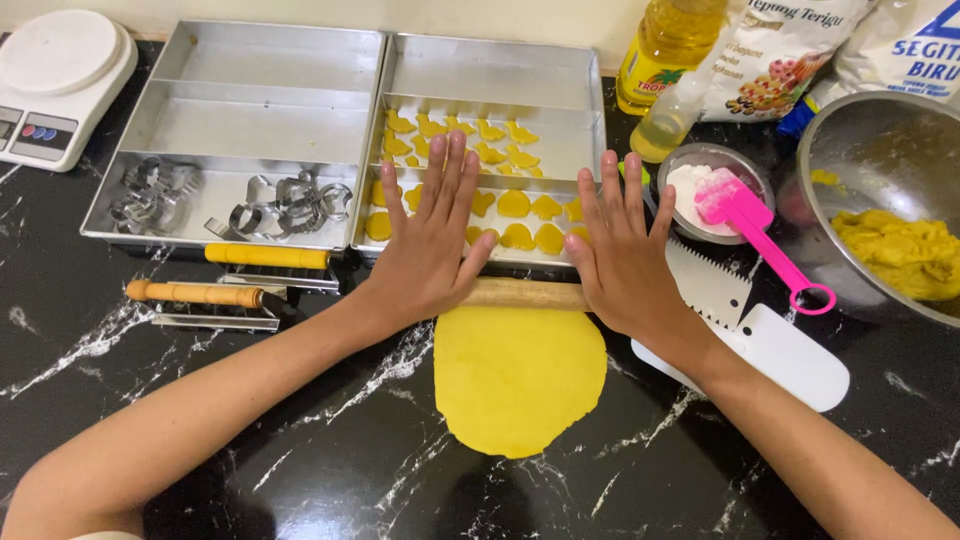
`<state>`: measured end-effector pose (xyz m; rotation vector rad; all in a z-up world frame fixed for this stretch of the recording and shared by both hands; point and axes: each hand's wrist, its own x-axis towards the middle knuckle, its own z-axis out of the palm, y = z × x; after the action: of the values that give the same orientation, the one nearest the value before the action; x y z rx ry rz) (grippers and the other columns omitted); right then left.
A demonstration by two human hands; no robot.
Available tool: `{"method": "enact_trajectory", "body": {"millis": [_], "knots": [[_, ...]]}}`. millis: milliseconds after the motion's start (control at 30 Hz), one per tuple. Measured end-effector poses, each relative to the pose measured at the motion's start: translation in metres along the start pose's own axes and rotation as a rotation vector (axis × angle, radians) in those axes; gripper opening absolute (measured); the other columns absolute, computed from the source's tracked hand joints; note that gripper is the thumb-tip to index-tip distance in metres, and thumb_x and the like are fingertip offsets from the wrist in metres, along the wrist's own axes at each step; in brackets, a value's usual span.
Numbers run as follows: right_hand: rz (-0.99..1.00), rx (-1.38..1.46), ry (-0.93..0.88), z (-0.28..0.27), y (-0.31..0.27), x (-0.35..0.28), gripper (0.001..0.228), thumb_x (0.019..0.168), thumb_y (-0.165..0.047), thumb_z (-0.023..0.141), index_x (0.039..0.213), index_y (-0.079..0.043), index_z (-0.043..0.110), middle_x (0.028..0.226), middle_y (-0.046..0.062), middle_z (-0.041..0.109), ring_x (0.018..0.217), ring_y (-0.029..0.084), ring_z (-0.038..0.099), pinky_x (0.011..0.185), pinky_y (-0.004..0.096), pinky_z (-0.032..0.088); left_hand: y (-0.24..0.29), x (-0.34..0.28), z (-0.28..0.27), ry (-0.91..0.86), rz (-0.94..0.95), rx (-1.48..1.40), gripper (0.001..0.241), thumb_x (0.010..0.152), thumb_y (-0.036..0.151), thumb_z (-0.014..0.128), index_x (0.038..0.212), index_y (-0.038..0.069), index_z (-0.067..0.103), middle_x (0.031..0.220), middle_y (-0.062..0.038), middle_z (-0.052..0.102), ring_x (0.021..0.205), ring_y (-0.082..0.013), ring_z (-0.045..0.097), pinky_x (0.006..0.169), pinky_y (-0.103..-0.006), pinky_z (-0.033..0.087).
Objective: Rolling out pastry dough on a workspace and preparing it for cutting into shapes.
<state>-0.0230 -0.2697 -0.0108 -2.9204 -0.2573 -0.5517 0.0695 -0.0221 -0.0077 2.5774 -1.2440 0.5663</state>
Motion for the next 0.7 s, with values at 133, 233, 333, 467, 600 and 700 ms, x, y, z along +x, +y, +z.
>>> {"method": "enact_trajectory", "body": {"millis": [133,233,333,467,600,700], "knots": [[-0.046,-0.003,0.041,-0.015,-0.021,-0.029,0.066,0.107,-0.03,0.043,0.161,0.002,0.023,0.169,0.027,0.014,0.157,0.043,0.006,0.12,0.069,0.002,0.026,-0.03,-0.02,-0.044,0.018,-0.05,0.083,0.104,0.047,0.041,0.16,-0.009,0.015,0.17,-0.024,0.01,0.159,-0.0337,0.002,0.12,-0.07,-0.004],[-0.09,-0.017,0.001,-0.031,-0.043,-0.064,0.064,0.105,-0.026,0.04,0.161,0.001,0.023,0.17,0.02,0.016,0.159,0.035,0.012,0.124,0.063,0.004,0.043,-0.066,-0.029,-0.092,0.086,0.037,0.079,0.104,0.044,0.039,0.158,-0.01,0.017,0.169,-0.024,0.012,0.158,-0.0343,0.004,0.12,-0.0682,-0.001],[-0.093,0.025,-0.086,-0.043,-0.055,-0.091,0.061,0.104,-0.024,0.039,0.159,-0.003,0.024,0.169,0.014,0.02,0.158,0.028,0.016,0.124,0.059,0.005,0.055,-0.094,-0.04,-0.166,0.147,-0.075,0.078,0.104,0.043,0.038,0.156,-0.011,0.018,0.167,-0.028,0.013,0.158,-0.0384,0.006,0.121,-0.0666,0.003],[-0.103,0.078,-0.151,-0.051,-0.052,-0.089,0.063,0.103,-0.027,0.039,0.159,-0.004,0.024,0.169,0.013,0.02,0.157,0.028,0.016,0.123,0.057,0.005,0.055,-0.091,-0.049,-0.174,0.156,-0.239,0.082,0.105,0.047,0.04,0.156,-0.013,0.016,0.167,-0.029,0.012,0.157,-0.0403,0.006,0.12,-0.0642,0.004],[-0.082,0.068,-0.127,-0.048,-0.037,-0.051,0.063,0.105,-0.029,0.039,0.16,-0.002,0.021,0.169,0.019,0.015,0.157,0.034,0.009,0.121,0.06,0.003,0.041,-0.053,-0.047,-0.088,0.067,-0.139,0.081,0.105,0.047,0.04,0.16,-0.008,0.015,0.169,-0.026,0.01,0.158,-0.0381,0.004,0.122,-0.0643,0.004],[-0.076,0.089,-0.031,-0.036,-0.032,-0.037,0.066,0.107,-0.032,0.038,0.161,0.0,0.019,0.17,0.02,0.013,0.159,0.037,0.006,0.123,0.061,0.004,0.029,-0.04,-0.026,-0.032,0.037,-0.13,0.078,0.107,0.044,0.04,0.16,-0.007,0.013,0.17,-0.027,0.008,0.158,-0.041,0.001,0.121,-0.0664,0.004]]}}
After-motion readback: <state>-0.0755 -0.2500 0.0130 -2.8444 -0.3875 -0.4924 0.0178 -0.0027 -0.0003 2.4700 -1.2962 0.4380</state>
